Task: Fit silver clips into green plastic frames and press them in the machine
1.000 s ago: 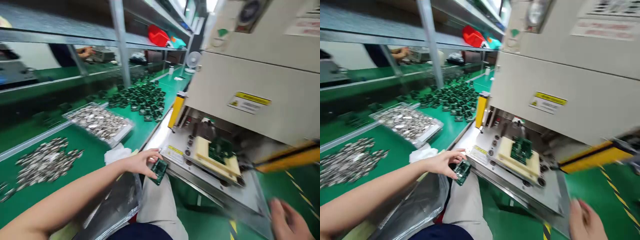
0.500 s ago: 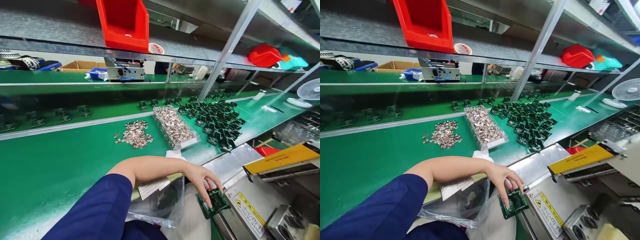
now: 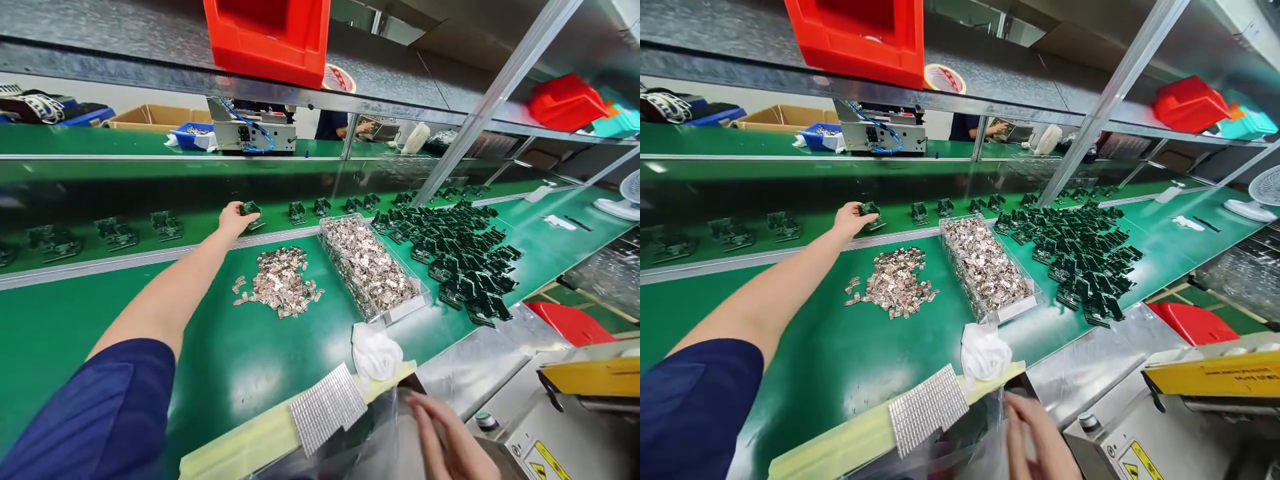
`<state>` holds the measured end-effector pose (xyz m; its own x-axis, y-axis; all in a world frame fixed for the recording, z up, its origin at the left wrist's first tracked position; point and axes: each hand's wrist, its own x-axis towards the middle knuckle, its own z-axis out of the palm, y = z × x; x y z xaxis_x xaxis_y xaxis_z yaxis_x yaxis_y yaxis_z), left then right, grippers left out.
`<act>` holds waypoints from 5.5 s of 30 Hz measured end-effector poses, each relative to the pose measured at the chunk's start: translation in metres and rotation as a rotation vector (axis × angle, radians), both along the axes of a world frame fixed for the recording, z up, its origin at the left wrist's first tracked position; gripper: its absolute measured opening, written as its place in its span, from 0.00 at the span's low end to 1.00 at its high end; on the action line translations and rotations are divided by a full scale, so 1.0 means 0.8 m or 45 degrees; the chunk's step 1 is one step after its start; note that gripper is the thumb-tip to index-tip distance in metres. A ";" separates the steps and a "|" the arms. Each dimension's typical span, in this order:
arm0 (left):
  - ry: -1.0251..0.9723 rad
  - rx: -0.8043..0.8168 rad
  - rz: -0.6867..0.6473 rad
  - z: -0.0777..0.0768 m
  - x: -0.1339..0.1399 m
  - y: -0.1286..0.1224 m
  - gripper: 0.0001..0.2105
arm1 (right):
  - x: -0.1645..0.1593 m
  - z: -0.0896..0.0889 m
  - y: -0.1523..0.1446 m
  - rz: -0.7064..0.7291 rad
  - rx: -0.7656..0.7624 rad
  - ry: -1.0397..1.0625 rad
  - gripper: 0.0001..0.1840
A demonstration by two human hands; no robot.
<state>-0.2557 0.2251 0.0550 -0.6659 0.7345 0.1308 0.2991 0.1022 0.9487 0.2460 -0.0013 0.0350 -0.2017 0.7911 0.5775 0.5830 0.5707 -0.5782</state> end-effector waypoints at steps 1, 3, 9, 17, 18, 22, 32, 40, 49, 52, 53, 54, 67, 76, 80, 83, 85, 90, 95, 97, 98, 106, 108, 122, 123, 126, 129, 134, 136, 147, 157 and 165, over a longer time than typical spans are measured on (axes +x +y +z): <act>0.000 -0.021 0.039 -0.009 -0.006 0.013 0.29 | -0.027 0.003 0.016 0.162 0.022 -0.081 0.11; 0.006 -0.043 0.061 -0.026 -0.010 0.035 0.32 | -0.079 0.006 0.055 0.309 0.025 -0.151 0.14; 0.152 0.025 0.053 -0.066 -0.020 0.018 0.35 | -0.180 -0.014 0.169 0.379 0.035 -0.724 0.22; 0.482 0.059 0.399 -0.078 -0.120 -0.148 0.27 | -0.181 -0.051 0.207 0.351 0.240 -0.910 0.13; 0.505 0.048 0.448 -0.074 -0.131 -0.155 0.30 | -0.176 -0.053 0.204 0.343 0.252 -0.902 0.14; 0.516 0.002 0.513 -0.061 -0.164 -0.148 0.49 | -0.161 -0.055 0.183 0.357 0.192 -0.871 0.15; 0.327 -0.003 0.559 -0.056 -0.157 -0.134 0.40 | -0.184 -0.035 0.157 0.383 -0.308 -0.747 0.10; 0.382 -0.132 0.444 -0.070 -0.034 -0.292 0.38 | -0.268 -0.008 0.060 0.708 -0.323 -0.956 0.09; 0.426 -0.387 0.073 -0.061 -0.001 -0.378 0.54 | -0.277 -0.035 -0.054 1.017 0.143 -0.801 0.07; 0.408 -0.489 0.039 -0.056 -0.003 -0.377 0.53 | -0.265 -0.047 -0.068 1.037 0.324 -0.611 0.07; 0.413 -0.496 0.043 -0.055 -0.002 -0.377 0.54 | -0.263 -0.049 -0.071 1.036 0.360 -0.555 0.08; 0.426 -0.488 0.042 -0.053 -0.001 -0.377 0.56 | -0.261 -0.051 -0.073 1.033 0.378 -0.508 0.09; 0.368 -0.143 -0.085 -0.050 0.038 -0.379 0.57 | -0.244 -0.050 -0.082 1.276 0.379 -0.334 0.13; -0.143 0.101 -0.481 -0.028 0.167 -0.326 0.36 | -0.194 -0.007 -0.056 0.626 -0.431 0.271 0.06; -0.321 0.102 -0.658 -0.028 0.213 -0.315 0.33 | -0.157 0.008 -0.035 0.340 -0.673 0.477 0.08; -0.388 0.051 -0.836 -0.034 0.232 -0.316 0.28 | -0.146 0.009 -0.030 0.204 -0.808 0.602 0.07; -0.383 0.052 -0.913 -0.039 0.238 -0.320 0.26 | -0.148 0.009 -0.029 0.165 -0.861 0.621 0.07; -0.434 0.084 -0.971 -0.047 0.241 -0.326 0.26 | -0.165 0.006 -0.027 0.223 -0.698 0.494 0.07; -0.536 0.032 -0.987 -0.045 0.245 -0.326 0.26 | -0.176 -0.006 -0.025 0.196 -0.690 0.411 0.05; -0.586 0.028 -1.013 -0.042 0.246 -0.327 0.24 | -0.178 -0.012 -0.025 0.215 -0.721 0.389 0.04; -0.607 0.028 -1.029 -0.042 0.247 -0.328 0.24 | -0.179 -0.014 -0.025 0.221 -0.739 0.386 0.04; -0.556 0.004 -1.098 -0.052 0.245 -0.333 0.21 | -0.184 -0.015 -0.025 0.161 -0.781 0.421 0.06; -0.474 -0.006 -1.117 -0.057 0.242 -0.334 0.19 | -0.184 -0.012 -0.025 0.142 -0.778 0.402 0.07; -0.364 0.026 -0.999 -0.058 0.251 -0.343 0.16 | -0.194 -0.005 -0.031 0.142 -0.928 0.782 0.07; -0.367 0.022 -0.995 -0.057 0.252 -0.343 0.16 | -0.194 -0.005 -0.032 0.145 -0.931 0.796 0.07; -0.386 0.022 -0.982 -0.054 0.253 -0.345 0.16 | -0.196 -0.005 -0.033 0.155 -0.945 0.866 0.08; -0.392 0.032 -0.950 -0.051 0.255 -0.348 0.16 | -0.199 -0.004 -0.034 0.157 -0.984 0.958 0.09; -0.397 -0.001 -0.930 -0.044 0.263 -0.354 0.16 | -0.196 0.003 -0.043 0.147 -1.036 1.059 0.11; -0.392 0.005 -0.949 -0.040 0.270 -0.357 0.15 | -0.190 0.005 -0.049 0.119 -1.040 1.089 0.11; -0.421 -0.026 -1.271 -0.036 0.322 -0.323 0.18 | -0.116 -0.019 -0.071 -0.140 -0.870 1.152 0.13; -0.738 0.055 -1.041 -0.061 0.338 -0.286 0.27 | -0.130 -0.083 -0.075 -0.075 -1.032 0.908 0.21; -0.776 -0.018 -1.046 -0.056 0.337 -0.287 0.28 | -0.132 -0.106 -0.078 -0.061 -0.941 0.728 0.22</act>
